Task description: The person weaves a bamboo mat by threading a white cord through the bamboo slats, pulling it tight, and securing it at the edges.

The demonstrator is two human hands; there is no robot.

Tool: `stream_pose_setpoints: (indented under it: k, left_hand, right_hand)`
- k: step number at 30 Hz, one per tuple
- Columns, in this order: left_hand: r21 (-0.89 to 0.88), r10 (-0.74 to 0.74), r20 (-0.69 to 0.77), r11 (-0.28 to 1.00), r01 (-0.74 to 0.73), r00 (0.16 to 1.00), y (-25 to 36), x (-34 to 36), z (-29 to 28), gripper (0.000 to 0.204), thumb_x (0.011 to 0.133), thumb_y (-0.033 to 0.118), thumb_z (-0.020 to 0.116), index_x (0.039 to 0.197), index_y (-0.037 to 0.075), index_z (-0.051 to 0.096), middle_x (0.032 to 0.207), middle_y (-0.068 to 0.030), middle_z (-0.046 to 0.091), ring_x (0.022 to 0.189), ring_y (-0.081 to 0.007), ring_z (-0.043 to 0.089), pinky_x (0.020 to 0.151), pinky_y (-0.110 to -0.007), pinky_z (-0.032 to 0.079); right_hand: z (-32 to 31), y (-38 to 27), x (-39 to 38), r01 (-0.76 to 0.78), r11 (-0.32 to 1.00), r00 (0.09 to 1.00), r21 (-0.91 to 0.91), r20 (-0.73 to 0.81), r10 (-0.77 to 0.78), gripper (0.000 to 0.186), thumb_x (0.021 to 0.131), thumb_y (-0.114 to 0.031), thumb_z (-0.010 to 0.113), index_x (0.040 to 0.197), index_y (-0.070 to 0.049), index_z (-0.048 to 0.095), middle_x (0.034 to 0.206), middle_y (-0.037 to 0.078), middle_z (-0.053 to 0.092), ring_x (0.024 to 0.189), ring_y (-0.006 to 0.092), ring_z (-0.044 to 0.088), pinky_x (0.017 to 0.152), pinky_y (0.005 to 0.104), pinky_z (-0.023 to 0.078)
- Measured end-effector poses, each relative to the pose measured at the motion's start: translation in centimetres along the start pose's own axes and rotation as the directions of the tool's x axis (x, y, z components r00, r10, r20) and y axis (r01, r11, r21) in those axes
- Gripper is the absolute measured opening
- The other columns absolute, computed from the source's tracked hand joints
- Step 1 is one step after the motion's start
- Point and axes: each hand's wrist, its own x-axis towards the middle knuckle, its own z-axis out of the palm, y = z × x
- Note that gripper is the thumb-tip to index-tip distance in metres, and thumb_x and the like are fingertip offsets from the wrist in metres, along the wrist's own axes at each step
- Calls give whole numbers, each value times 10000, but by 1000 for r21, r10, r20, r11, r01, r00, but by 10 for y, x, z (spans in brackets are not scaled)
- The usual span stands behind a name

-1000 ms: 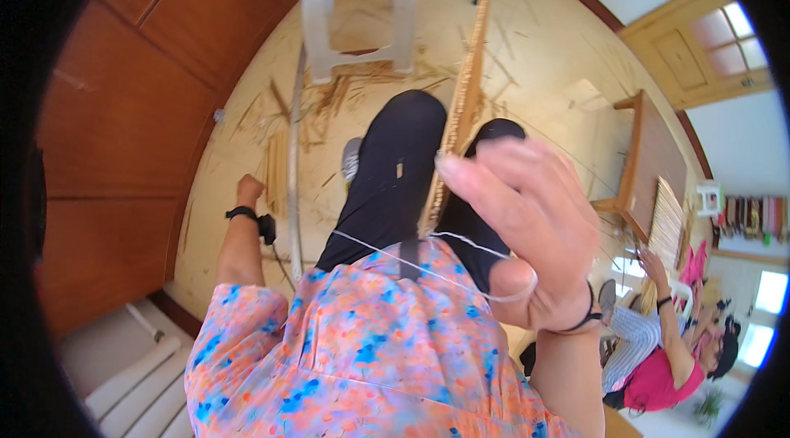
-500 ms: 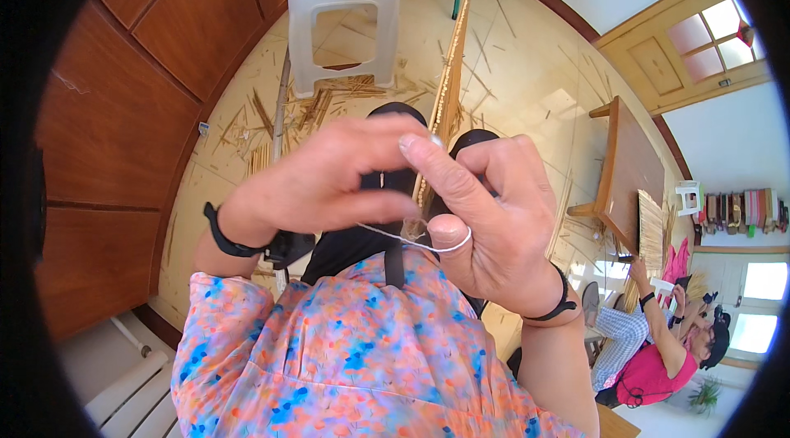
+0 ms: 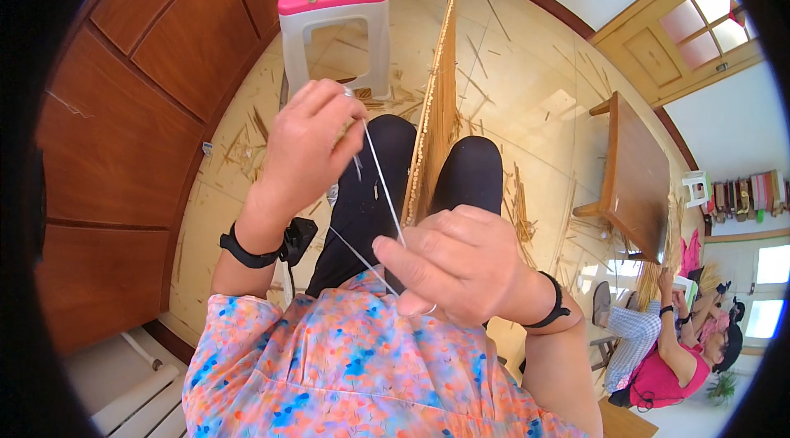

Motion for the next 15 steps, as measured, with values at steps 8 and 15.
stream_pose_setpoints:
  k: [8,15]
  left_hand:
    - [-69,-316,-98,948,310,944,-40,4,3,39,819,59,651,852,47,634,770,-92,649,654,-221,650,578,-320,493]
    - [-862,-539,244,261,435,806,-60,6,9,85,940,93,567,950,9,576,819,-77,647,704,-127,604,669,-257,510]
  right_hand:
    - [11,-10,3,63,998,993,-9,105,-62,336,916,-340,557,1016,-36,659,1053,115,657,1016,284,627,703,323,502]
    - [8,-11,3,94,984,927,154,348,-143,458,815,-138,586,1269,-195,557,1258,102,560,891,241,589,659,294,449]
